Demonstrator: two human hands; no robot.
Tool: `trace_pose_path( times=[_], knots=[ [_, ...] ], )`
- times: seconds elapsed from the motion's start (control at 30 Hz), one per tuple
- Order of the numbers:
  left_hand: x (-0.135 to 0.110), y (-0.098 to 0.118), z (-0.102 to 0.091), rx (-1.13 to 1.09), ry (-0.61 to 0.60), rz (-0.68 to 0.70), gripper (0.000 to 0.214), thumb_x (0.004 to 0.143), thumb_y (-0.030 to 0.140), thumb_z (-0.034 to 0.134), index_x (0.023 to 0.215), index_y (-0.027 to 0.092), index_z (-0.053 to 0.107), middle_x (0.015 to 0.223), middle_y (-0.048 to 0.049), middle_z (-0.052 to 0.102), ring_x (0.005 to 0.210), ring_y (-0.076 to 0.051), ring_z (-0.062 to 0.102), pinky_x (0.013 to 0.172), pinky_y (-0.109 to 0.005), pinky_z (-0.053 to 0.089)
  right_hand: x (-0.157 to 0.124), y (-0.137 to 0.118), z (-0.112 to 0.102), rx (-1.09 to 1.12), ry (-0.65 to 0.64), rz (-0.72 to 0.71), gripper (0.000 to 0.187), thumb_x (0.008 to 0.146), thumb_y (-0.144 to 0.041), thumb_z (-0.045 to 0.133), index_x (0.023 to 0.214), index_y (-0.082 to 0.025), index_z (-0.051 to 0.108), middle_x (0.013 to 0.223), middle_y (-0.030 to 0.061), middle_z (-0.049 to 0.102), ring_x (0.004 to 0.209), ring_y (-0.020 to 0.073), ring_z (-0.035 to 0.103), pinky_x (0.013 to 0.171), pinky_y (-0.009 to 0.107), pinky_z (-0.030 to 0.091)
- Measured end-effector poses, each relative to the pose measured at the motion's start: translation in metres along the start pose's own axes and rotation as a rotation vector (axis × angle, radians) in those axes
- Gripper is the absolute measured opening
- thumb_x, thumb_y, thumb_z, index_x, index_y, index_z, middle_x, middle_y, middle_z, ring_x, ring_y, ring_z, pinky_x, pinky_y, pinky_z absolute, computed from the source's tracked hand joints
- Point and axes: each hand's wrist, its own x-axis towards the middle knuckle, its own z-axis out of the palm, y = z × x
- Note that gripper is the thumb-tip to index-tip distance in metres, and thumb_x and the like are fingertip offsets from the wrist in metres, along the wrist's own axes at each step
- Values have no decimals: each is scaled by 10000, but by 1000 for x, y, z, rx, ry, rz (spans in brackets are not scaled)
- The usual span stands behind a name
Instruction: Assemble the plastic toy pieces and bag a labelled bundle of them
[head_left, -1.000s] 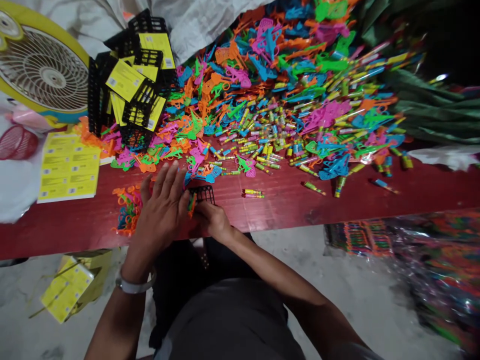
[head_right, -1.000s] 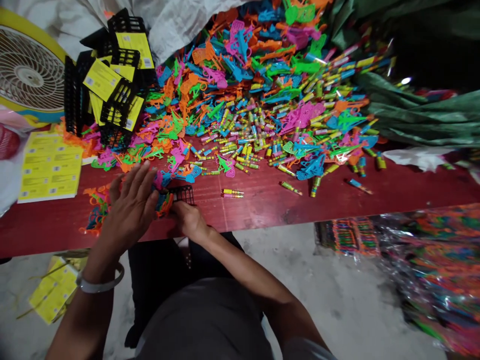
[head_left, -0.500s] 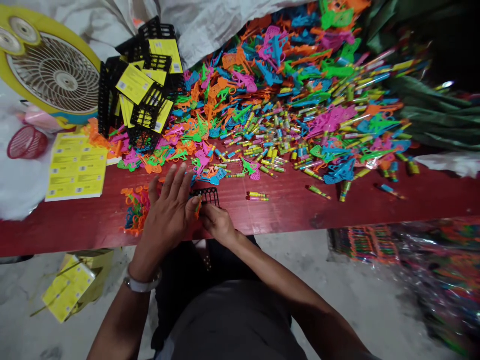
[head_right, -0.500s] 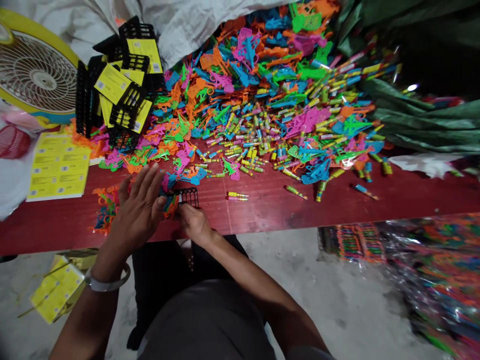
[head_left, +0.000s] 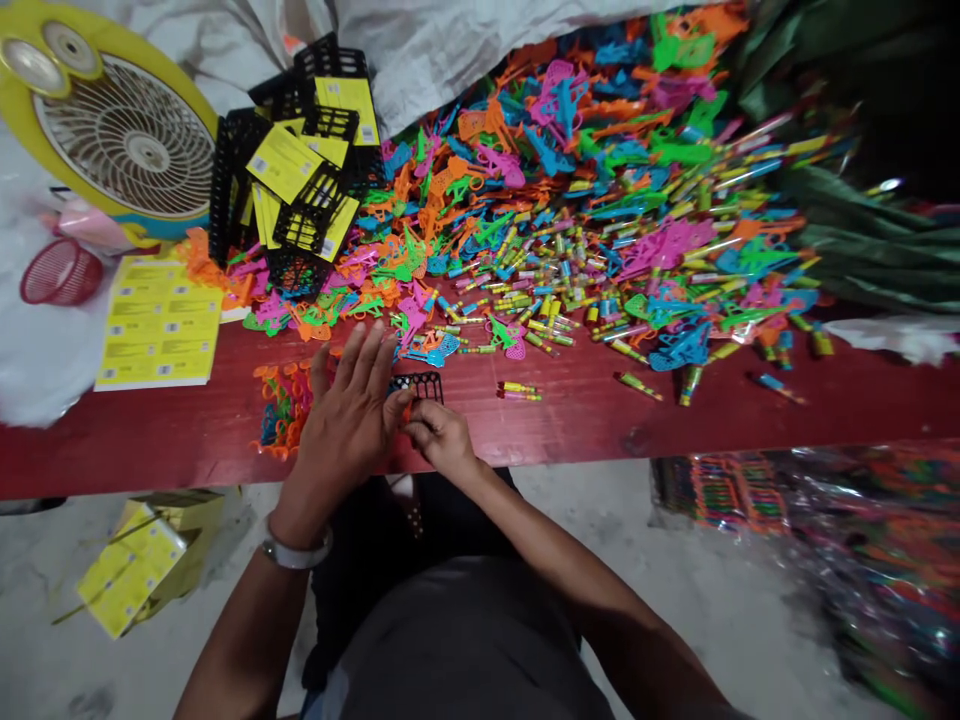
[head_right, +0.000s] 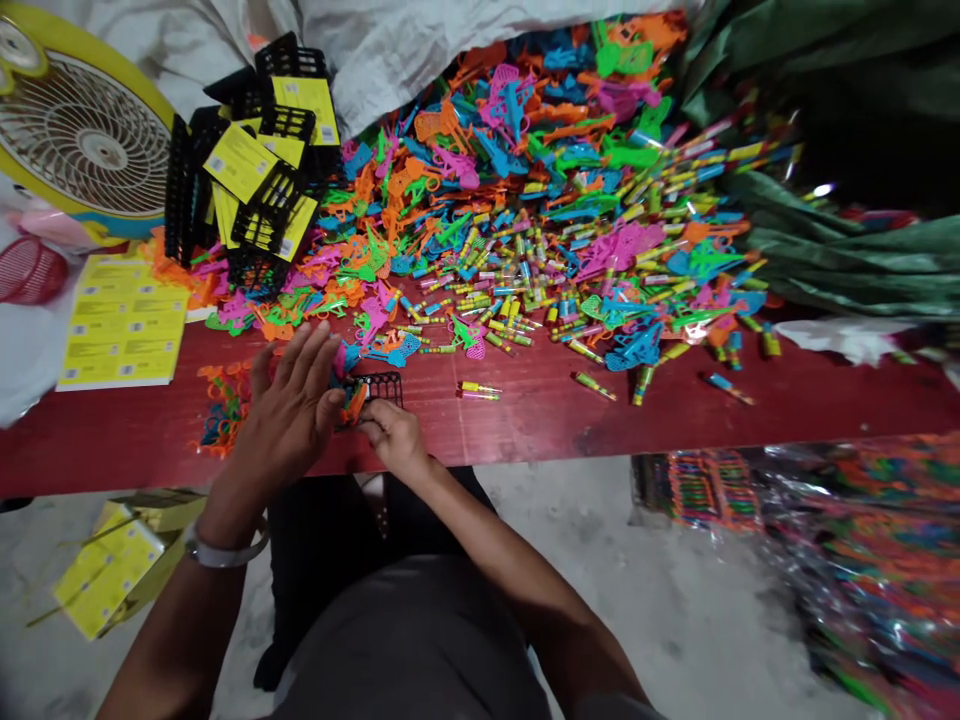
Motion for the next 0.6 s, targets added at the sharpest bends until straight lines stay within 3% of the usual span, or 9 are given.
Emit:
trace_pose_path(
  times=[0.2,0.33,0.43,0.6],
  knots=[
    [1,0,-2,-21,-16,-7,554,1063,405,302,1576,196,327,1658,-131,341,1575,-260,223,1283,-535,77,-2,0,1,-77,3,-93,139,931,-187,514,813,-227,575,785,19,624,744,160,621,694,257,505],
    [2,1,-2,-21,-12,-17,538,1066,405,291,1559,198,349,1647,-137,362,1570,-258,236,1276,-537,83,-1,-2,2,19,38,-13,137,946,-228,535,809,-231,545,759,3,607,746,157,624,686,252,496],
    [3,3,-2,-26,-4,-25,529,1066,410,292,1549,208,366,1641,-131,376,1562,-262,257,1274,-537,87,-2,-1,2,37,27,-35,164,946,-268,555,786,-232,549,746,3,600,736,161,620,691,265,494],
    [2,4,-2,-27,19,-21,535,1066,422,298,1551,207,366,1635,-129,387,1558,-259,269,1275,-519,97,-6,1,9,145,105,84,189,940,-363,588,803,-236,560,684,-27,570,569,134,548,597,262,464]
  ],
)
